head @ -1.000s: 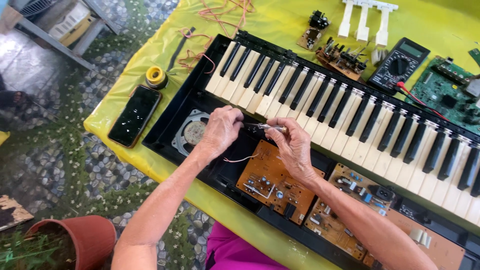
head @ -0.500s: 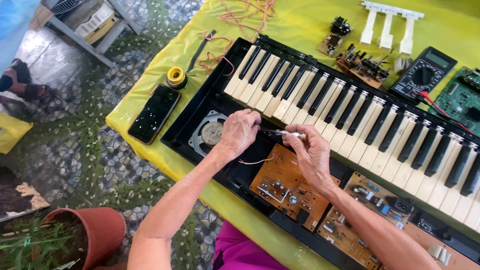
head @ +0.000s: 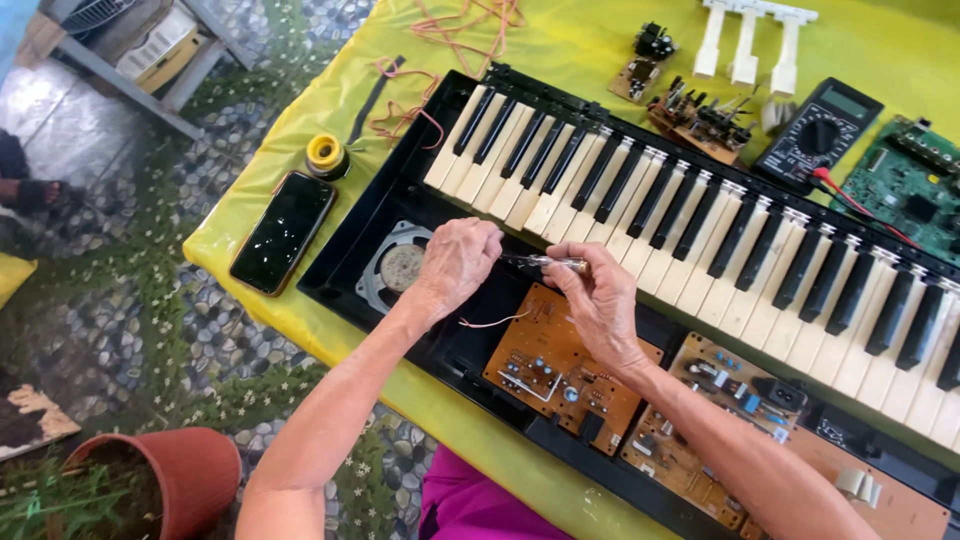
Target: The person repairs an electronic keyboard by using a screwdriver to remove screws from a speaker and the circuit board. They then manipulate wires and components within the open keyboard chassis.
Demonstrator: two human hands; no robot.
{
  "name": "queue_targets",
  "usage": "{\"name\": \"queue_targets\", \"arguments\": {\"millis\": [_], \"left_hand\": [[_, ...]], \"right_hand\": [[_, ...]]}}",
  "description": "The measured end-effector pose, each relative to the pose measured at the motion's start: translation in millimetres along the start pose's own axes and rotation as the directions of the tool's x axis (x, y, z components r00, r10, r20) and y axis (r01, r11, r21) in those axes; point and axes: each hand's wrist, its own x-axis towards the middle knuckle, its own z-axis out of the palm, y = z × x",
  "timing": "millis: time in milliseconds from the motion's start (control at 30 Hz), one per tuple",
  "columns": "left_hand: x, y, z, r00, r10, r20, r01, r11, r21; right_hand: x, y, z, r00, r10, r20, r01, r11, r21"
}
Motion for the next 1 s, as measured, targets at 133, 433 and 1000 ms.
{"name": "queue_targets", "arguments": {"millis": [133,433,1000], "left_hand": [[-1.3,23.1,-22.4,0.999,-0.049,-0.006,0.049,0.998,-0.03],[-2.2,-17.8,24.0,0.982,0.189,0.002,-0.183,0.953,0.243],[0.5,1.7,11.0,0.991,0.102,0.087,-0.121,0.964,0.237]], "right_hand": [[0.4,-3.2,-0.7,1.0,0.012,-0.016,-0.012,1.0,0.015],[0.7,-1.0,-1.1,0.999,0.047,-0.004,-0.047,0.999,0.013],[0.2,4.3,-1.4,1.0,0.014,0.0,-0.014,0.999,0.031]]}}
